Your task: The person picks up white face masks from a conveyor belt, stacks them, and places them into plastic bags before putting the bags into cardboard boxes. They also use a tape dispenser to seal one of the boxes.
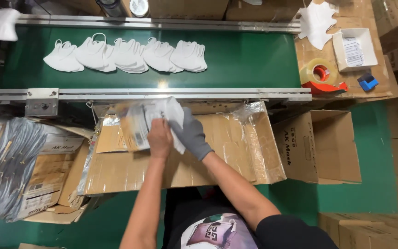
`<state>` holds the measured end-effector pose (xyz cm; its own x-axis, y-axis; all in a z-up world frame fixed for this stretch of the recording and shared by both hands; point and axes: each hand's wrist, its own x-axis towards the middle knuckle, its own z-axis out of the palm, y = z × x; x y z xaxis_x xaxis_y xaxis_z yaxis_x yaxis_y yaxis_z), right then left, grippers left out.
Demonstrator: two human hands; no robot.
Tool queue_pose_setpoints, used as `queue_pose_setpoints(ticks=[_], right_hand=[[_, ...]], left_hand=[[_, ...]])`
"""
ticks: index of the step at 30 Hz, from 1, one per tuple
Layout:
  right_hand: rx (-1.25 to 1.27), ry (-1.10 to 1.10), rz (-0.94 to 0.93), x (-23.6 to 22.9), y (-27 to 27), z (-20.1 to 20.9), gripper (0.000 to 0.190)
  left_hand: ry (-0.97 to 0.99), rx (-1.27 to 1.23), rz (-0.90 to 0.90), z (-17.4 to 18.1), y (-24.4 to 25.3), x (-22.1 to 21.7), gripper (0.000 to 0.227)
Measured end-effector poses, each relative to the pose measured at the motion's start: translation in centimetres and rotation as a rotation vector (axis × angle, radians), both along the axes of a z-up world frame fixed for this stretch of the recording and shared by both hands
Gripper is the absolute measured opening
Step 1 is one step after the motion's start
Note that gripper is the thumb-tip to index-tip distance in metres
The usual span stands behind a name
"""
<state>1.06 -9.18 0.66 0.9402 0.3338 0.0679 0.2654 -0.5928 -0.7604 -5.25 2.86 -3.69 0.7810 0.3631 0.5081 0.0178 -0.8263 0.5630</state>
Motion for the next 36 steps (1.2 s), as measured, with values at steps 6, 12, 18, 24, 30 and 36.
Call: queue_pose_setpoints(ticks=[6,12,18,24,30,36], right_hand=[[0.214,0.078,0.416,0.6,-3.8,-1.0,0.047],[0.770,0.167,0.106,0.1,-5.1,2.1,0.041],[1.369,0.491,0.134,0.8,-2.7,-3.5,0.061],[0.860,0.469,0.359,1.5,-7.0,2.7,0.069],[0.757,0.044,0.254,-0.3,-1.8,-6.6,0.055],[-0.095,-0.380,0.353,5.6,-8.5,-6.9,0.068]], left_hand=[[0.088,-0.185,-0.255,5.9,-1.1,0.3,0.009],[-0.361,-0.899,-0.013,6.4,-1.7,-0.5,0.054],[-0.104,-1.925,-0.384,4.7,-7.1,-1.2,0.078],[0.194,-1.283,-0.237,6.4,-3.3,-2.6,0.067],[-0.303,-1.838,-0.317,6.3,-8.4,-0.3,0.063],[0.503,-1.576,-0.111,9.6,-5.0,-3.5,0.056]])
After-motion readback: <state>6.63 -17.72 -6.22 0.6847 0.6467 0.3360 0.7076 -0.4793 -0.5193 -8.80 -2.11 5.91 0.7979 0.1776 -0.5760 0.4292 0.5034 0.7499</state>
